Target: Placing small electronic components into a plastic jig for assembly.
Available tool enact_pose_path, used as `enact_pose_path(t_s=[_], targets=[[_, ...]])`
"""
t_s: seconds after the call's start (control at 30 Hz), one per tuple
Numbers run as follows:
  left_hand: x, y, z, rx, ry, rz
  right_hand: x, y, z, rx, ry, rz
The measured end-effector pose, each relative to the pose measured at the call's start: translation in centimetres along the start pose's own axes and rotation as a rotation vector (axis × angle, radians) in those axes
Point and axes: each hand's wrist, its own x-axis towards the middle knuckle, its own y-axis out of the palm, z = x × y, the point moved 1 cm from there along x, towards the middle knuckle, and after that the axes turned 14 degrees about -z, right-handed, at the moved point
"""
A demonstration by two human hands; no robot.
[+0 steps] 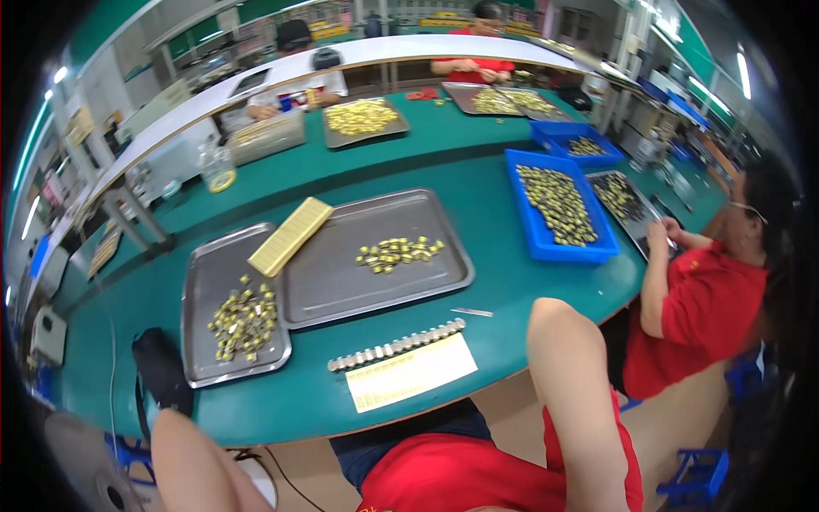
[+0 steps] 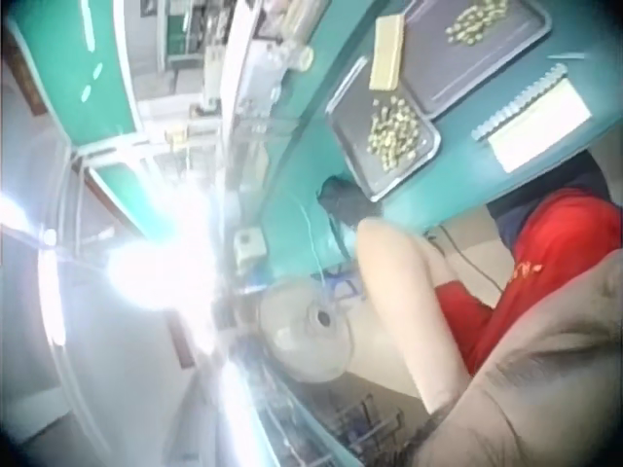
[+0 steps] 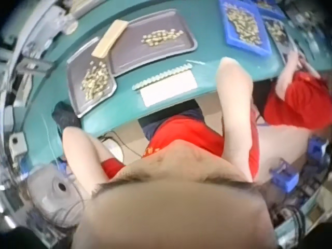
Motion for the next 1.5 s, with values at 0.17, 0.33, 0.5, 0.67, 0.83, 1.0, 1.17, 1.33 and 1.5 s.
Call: enact_pose_path(t_s=[0.17,0.33,0.5,0.67,0.83,1.0,1.17,1.33,1.5], targets=[[3.4,-5.5,-5.5,0.670,0.110,-0.030,-1.2,-1.6,-0.2,-0.437,-0.095,0.043],[0.3,-5.0,-6.0,0.389,0.330,0.044,-4.1,-0.2,-2.5,0.306,0.026,-0.563],[0.2,-5.8,-7.5,0.531,0.197,0.081,-6.2,-3.5,-3.4,-0.308,-0.179,-0.314],[-2.4,-5.0,-5.7,1.233,0.549,-0.011,-10.6,-3.1,-2.6,-0.561,-0.074,-0.476],[-8.3,2.0,7.2,2.102,0.791,-0.305,-14.5,-5.2,-0.7,-0.435,0.048,-0.049],[-2.7,5.3,22.4,2.941,0.748,-0.593,-16.4,-6.9,2.9,-0.332,0.718,0.266],[-14.5,-0.2,20.7,1.859,1.434,-1.936,-20.3,-5.4,0.7,-0.097,1.422,0.798],[-22.8,-5.9,19.8,1.986,0.086,-2.926,-26.6,-4.9,1.7,0.457,1.111,1.426],[-26.7,-8.9,18.3,2.116,0.011,-2.696,-30.8,-7.2,4.0,0.702,0.996,1.556]])
